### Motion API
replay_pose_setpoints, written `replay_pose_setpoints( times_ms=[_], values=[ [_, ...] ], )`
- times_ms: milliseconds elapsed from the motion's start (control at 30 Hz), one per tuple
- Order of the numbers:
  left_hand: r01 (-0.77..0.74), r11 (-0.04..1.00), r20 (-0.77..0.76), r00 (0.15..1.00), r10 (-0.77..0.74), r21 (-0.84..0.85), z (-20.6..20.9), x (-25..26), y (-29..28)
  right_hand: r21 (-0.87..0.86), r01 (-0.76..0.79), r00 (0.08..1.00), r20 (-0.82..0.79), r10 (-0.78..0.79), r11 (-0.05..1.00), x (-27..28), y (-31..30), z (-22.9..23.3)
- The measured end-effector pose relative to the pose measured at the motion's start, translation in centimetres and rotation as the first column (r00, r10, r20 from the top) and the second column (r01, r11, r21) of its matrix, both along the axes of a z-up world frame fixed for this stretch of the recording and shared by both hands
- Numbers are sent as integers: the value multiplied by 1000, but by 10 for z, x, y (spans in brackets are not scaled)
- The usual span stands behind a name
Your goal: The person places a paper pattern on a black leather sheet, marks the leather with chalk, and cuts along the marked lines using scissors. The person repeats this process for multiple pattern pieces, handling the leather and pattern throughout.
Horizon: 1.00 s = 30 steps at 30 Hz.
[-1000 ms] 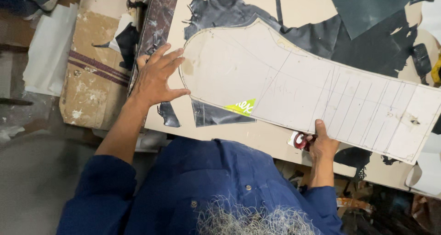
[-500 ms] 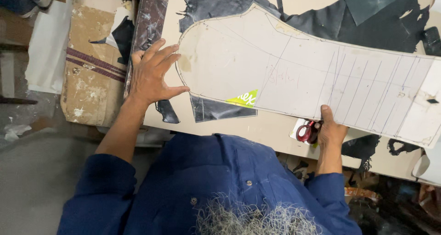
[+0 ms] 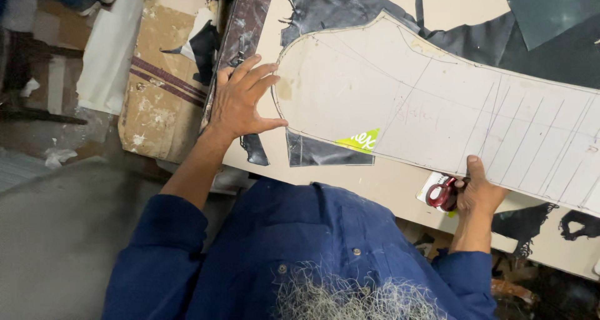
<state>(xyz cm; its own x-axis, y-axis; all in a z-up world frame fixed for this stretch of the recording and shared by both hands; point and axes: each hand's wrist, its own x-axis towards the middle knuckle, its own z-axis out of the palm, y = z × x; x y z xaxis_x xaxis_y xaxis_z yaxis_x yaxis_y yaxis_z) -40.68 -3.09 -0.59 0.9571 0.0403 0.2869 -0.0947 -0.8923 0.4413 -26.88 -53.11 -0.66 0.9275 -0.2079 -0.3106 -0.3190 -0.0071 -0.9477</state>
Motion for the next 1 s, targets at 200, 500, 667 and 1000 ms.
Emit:
replay_pose_setpoints(
  times_ms=[200, 500, 667, 1000],
  values=[
    [14, 1000, 14, 1000, -14, 8, -1, 1, -2, -114, 32, 999, -20, -35, 993, 3, 0, 2],
    [16, 999, 1, 1000, -16, 44, -5, 3, 0, -102, 19, 1000, -13, -21, 995, 4, -3, -4],
    [17, 999, 2, 1000, -17, 49, -4, 4, -1, -103, 33, 999, -19, -36, 994, 5, -3, -5],
    [59, 988, -110, 993, -43, 140, 21, 16, -10, -152, 30, 999, -39, -36, 988, 7, -3, -1]
  ],
)
